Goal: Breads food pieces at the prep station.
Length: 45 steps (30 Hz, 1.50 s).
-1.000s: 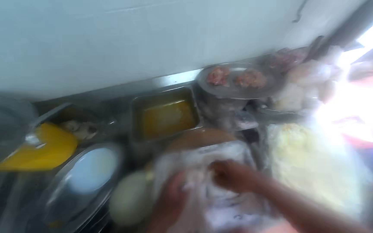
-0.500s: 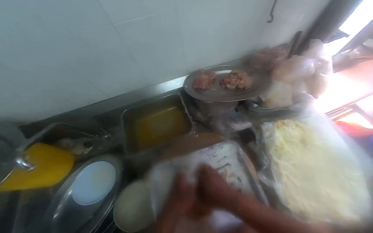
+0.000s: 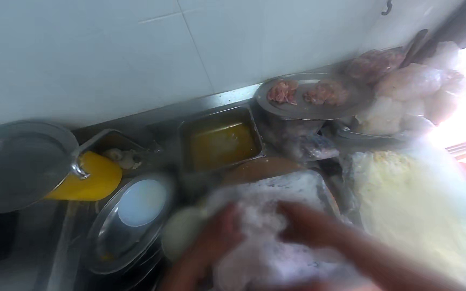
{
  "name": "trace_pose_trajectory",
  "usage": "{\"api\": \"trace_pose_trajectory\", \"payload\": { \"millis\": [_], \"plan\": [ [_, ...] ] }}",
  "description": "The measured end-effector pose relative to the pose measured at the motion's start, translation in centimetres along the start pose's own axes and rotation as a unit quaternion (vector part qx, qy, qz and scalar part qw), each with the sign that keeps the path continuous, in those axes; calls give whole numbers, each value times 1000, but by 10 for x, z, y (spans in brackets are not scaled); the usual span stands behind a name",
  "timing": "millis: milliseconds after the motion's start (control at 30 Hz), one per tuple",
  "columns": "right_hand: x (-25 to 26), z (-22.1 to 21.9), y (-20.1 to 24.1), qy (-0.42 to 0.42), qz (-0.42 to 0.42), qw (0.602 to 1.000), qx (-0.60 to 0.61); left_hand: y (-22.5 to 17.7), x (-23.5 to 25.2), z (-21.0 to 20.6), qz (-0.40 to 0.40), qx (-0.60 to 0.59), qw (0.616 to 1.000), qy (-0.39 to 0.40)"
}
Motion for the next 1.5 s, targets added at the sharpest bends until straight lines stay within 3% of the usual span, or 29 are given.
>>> {"api": "trace_pose_trajectory", "payload": {
  "millis": [100, 233, 333, 400, 500, 700, 833, 933, 1033, 1100, 1167, 1267, 1367, 1433, 1500],
  "plan": [
    [-8, 27, -1, -48, 30, 993, -101, 0, -12, 20, -48, 66, 997, -14],
    [-15, -11, -33, -80, 112, 962, -234, 15, -25, -21, -110, 227, 966, 51],
    [-44, -33, -57, -50, 35, 970, -234, 33, -53, -46, -124, 260, 957, 31],
    [-64, -38, -64, -7, -87, 979, -185, 35, -77, -52, -72, 227, 971, -12],
    [-72, -61, -55, 29, -153, 980, -120, 20, -93, -68, 112, 206, 971, 44],
    [-18, -119, 1, 24, -93, 993, 67, 10, -81, -106, 194, 38, 980, 24],
    [-22, -73, -4, -78, -94, 957, 264, 15, -94, -73, 144, -120, 973, -134],
    [-31, -44, -12, -128, -66, 986, 81, 10, -78, -70, 57, 50, 992, -97],
    [-7, -66, -22, -78, -2, 987, -140, 16, -38, -91, -5, 224, 971, -85],
    [10, -79, -32, -136, 50, 975, -169, 12, -19, -89, -23, 230, 965, -122],
    [14, -63, -32, -193, 54, 973, -112, 8, -10, -73, -25, 144, 977, -157],
    [-2, -14, -28, -119, 18, 988, 98, 2, -19, -39, -34, -73, 982, -173],
    [-19, 2, -33, -35, -10, 986, 163, 4, -22, -25, 2, -178, 978, -107],
    [-18, -3, -43, 15, -42, 988, 145, 12, -15, -27, 49, -112, 989, -80],
    [-15, -8, -57, -13, -76, 993, 89, 17, -7, -32, 114, 35, 990, -79]
  ]
}}
Point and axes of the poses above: each hand's wrist, its own x-axis towards the middle knuckle, its own z-axis out of the back of the hand, y = z × x, the point moved 4 cm from there along x, towards the middle knuckle, and after that the axes turned 1 degree about -x, right-handed, at the moved point
